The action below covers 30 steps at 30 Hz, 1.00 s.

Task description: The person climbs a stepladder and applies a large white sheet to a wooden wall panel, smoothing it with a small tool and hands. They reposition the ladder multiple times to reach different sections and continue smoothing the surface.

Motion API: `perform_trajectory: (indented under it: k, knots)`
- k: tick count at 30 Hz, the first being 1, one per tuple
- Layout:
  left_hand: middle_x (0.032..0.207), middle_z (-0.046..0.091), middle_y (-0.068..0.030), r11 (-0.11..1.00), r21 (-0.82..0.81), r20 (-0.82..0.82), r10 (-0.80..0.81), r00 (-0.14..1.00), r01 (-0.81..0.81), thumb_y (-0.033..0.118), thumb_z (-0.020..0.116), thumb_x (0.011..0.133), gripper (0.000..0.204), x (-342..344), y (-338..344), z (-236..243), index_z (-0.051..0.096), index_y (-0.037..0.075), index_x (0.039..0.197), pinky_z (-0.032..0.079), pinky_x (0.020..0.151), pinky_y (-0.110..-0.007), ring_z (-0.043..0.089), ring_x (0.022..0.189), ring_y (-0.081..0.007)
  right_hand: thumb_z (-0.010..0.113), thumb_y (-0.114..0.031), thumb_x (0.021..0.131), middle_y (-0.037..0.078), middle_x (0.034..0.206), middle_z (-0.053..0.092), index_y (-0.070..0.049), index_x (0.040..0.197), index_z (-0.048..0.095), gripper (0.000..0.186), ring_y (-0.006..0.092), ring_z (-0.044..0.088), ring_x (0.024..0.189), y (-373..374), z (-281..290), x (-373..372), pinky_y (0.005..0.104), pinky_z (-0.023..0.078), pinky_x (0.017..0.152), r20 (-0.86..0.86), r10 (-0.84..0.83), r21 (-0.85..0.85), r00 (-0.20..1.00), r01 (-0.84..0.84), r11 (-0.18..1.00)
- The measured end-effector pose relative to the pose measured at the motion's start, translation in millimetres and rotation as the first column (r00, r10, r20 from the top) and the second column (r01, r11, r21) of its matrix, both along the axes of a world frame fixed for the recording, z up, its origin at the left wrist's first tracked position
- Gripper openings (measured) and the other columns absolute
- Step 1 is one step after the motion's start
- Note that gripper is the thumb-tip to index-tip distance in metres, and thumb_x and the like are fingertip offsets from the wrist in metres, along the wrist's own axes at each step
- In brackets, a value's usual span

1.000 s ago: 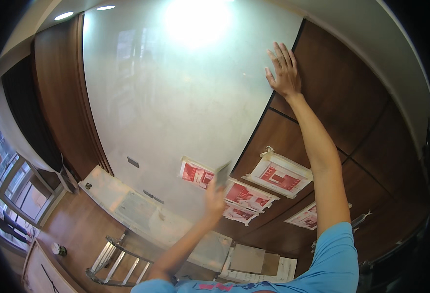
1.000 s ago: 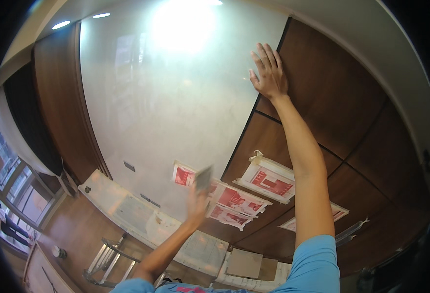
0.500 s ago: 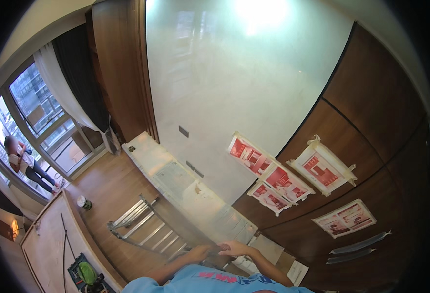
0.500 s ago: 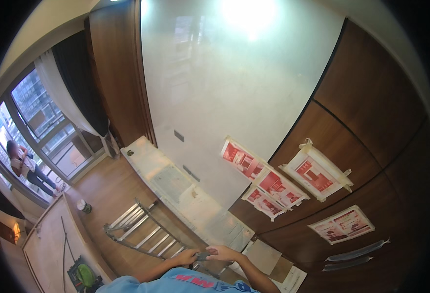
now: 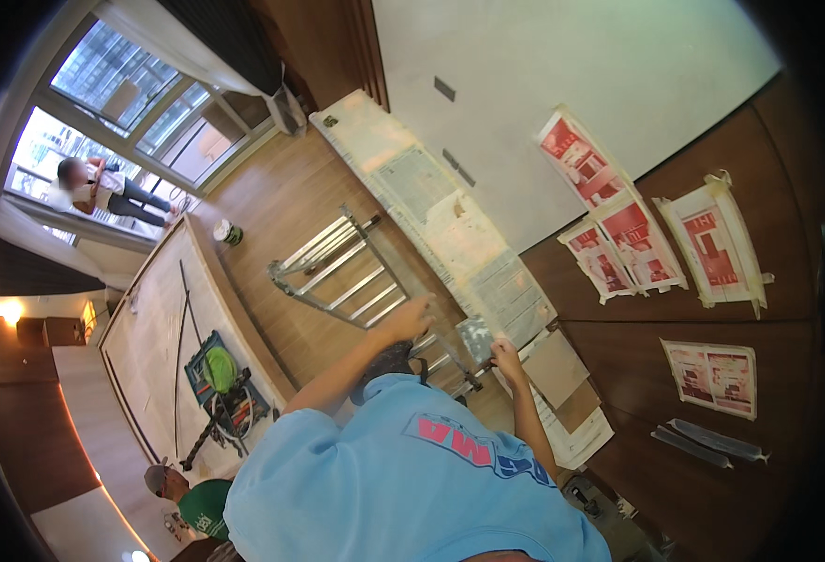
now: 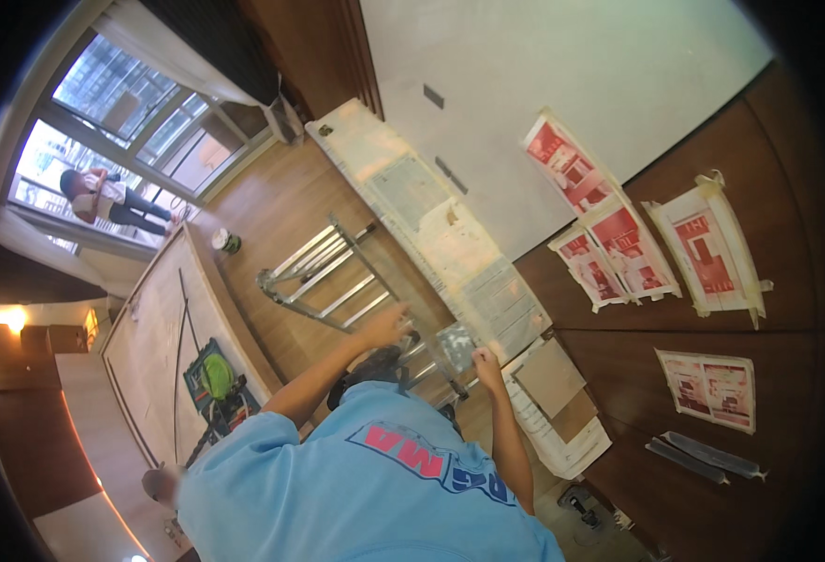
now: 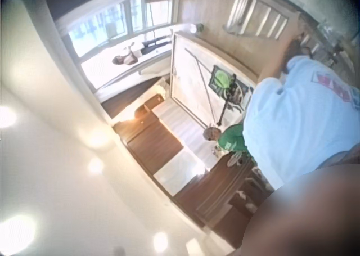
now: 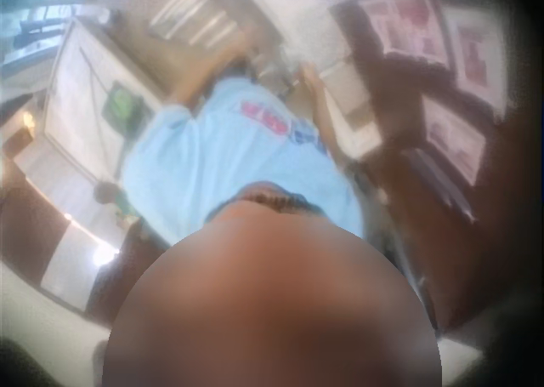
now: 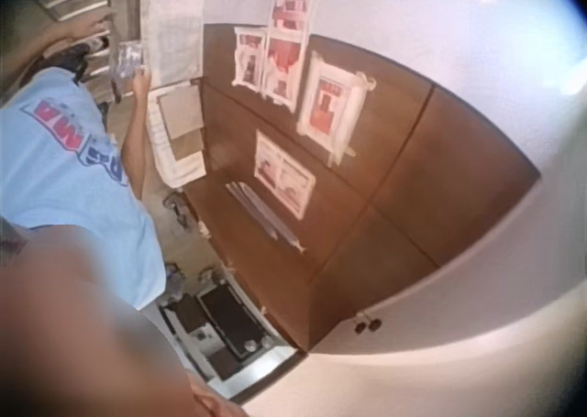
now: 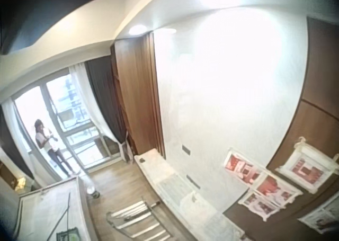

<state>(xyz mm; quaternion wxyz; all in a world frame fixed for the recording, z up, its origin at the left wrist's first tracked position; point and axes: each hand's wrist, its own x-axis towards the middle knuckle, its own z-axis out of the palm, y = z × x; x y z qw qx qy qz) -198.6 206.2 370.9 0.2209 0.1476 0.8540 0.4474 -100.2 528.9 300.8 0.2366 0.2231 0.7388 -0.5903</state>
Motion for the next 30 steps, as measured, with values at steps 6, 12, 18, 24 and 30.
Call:
perform_trajectory:
  k: [6,12,18,24,30]
  knots:
    - [0.137,0.058,-0.0272,0.944,-0.026,-0.026,0.329,0.944,-0.329,0.022,0.069,0.092,0.06,-28.1,-104.4,-8.4,0.048,-0.001,0.143,0.046,0.107,-0.045,0.057,0.126,-0.0399,0.051,-0.019,0.1,0.009,0.095,0.066,-0.001,0.111,0.064,0.024,0.0215,0.064,0.091,-21.7,-80.3,36.6,0.0366,0.052,0.079,0.367,-0.316,-0.106,0.875,0.377,0.92]
    - [0.135,0.058,-0.0284,0.925,-0.133,-0.371,0.286,0.884,-0.355,0.023,0.07,0.093,0.056,-141.0,-190.5,-73.7,0.052,-0.003,0.139,0.043,0.108,-0.048,0.055,0.125,-0.0449,0.053,-0.02,0.098,0.018,0.099,0.07,0.0,0.103,0.063,0.023,0.0348,0.067,0.096,-65.7,-114.5,55.0,0.0456,0.05,0.084,0.257,-0.255,0.533,0.932,0.083,0.842]
    - [0.134,0.059,-0.0281,0.82,-0.196,-0.364,0.448,0.817,-0.537,0.03,0.069,0.095,0.052,-277.3,-202.0,-137.4,0.057,-0.002,0.134,0.045,0.105,-0.051,0.056,0.123,-0.0461,0.053,-0.027,0.1,0.027,0.109,0.069,-0.002,0.109,0.061,0.027,0.048,0.065,0.106,-89.3,-107.9,59.2,0.0534,0.048,0.093,0.209,-0.395,0.66,0.894,0.169,0.732]
    - [0.109,0.072,-0.0259,0.738,-0.523,-0.144,0.416,0.898,-0.426,0.056,0.056,0.098,0.057,-316.7,-190.7,-182.7,0.072,0.006,0.12,0.052,0.093,-0.054,0.067,0.107,-0.0461,0.052,-0.027,0.101,0.026,0.101,0.069,-0.003,0.107,0.059,0.026,0.0461,0.067,0.1,-109.8,-97.7,48.0,0.0522,0.049,0.087,0.207,-0.485,0.738,0.85,0.19,0.648]
    - [0.088,0.076,-0.0195,0.405,-0.691,-0.389,0.491,0.78,-0.599,0.055,0.055,0.097,0.054,-321.3,-167.5,-197.5,0.08,0.008,0.1,0.057,0.076,-0.055,0.073,0.083,-0.0417,0.055,-0.025,0.101,0.026,0.109,0.069,-0.005,0.112,0.061,0.024,0.0457,0.065,0.107,-124.1,-77.0,43.1,0.0531,0.049,0.092,0.157,-0.547,0.713,0.823,0.289,0.639]
